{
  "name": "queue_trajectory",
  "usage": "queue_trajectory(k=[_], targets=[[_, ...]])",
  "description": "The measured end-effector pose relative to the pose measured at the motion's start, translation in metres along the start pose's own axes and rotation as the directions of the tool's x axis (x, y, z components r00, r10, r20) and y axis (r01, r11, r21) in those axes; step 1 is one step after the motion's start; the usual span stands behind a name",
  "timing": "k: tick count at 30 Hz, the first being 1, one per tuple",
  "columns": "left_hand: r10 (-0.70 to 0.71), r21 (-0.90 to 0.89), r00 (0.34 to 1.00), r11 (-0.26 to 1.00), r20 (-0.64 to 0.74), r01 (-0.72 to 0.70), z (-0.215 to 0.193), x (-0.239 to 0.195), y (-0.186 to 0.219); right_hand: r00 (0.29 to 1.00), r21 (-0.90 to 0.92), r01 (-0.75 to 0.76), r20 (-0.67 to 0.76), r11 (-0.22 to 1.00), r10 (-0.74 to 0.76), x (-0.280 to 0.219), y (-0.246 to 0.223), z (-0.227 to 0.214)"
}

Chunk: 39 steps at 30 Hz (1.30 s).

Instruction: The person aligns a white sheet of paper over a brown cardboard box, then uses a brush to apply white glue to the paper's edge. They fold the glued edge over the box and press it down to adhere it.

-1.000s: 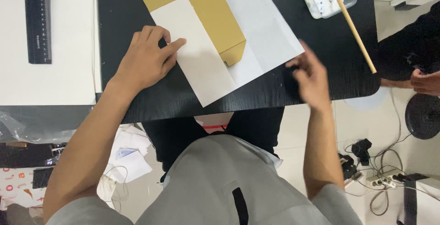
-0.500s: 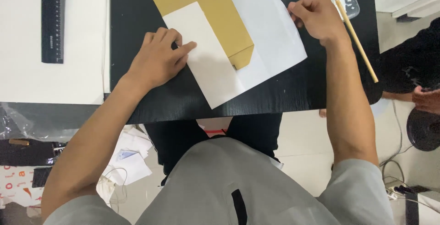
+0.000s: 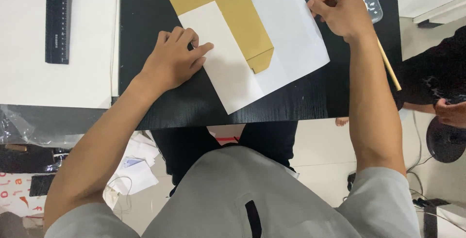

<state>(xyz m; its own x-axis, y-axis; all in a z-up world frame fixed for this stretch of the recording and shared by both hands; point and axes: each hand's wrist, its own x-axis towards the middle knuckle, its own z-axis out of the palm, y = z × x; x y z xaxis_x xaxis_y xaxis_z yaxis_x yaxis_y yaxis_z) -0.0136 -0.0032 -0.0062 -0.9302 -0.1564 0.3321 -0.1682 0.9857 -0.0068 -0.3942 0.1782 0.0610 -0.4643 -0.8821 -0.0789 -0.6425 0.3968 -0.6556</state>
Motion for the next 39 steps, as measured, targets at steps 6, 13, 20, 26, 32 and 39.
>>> queue_trajectory(k=[6, 13, 20, 26, 32, 39], targets=[[-0.005, 0.017, 1.0, 1.0, -0.004, 0.005, 0.004, 0.0, 0.0, 1.0, -0.046, -0.025, -0.01, 0.999, 0.024, 0.002, 0.001, 0.001], [0.027, 0.02, 0.999, 0.999, -0.044, -0.026, 0.016, 0.003, 0.0, 0.996, -0.119, 0.063, -0.059, 0.991, -0.071, 0.0, -0.009, -0.001], [0.08, 0.037, 0.989, 0.996, -0.126, -0.076, 0.016, 0.015, 0.011, 0.95, -0.251, 0.268, -0.091, 0.93, -0.298, 0.002, -0.013, 0.007], [0.14, 0.065, 0.977, 0.989, -0.158, -0.132, 0.02, 0.023, 0.016, 0.924, -0.313, 0.329, -0.088, 0.891, -0.372, -0.02, -0.059, 0.031], [0.175, -0.038, 0.977, 0.983, -0.121, -0.181, 0.024, 0.03, 0.019, 0.862, -0.593, 0.361, -0.083, 0.72, -0.501, -0.029, -0.07, 0.069], [0.178, -0.066, 0.976, 0.98, -0.129, -0.187, 0.028, 0.029, 0.022, 0.846, -0.692, 0.352, -0.053, 0.631, -0.53, -0.037, -0.072, 0.105]])
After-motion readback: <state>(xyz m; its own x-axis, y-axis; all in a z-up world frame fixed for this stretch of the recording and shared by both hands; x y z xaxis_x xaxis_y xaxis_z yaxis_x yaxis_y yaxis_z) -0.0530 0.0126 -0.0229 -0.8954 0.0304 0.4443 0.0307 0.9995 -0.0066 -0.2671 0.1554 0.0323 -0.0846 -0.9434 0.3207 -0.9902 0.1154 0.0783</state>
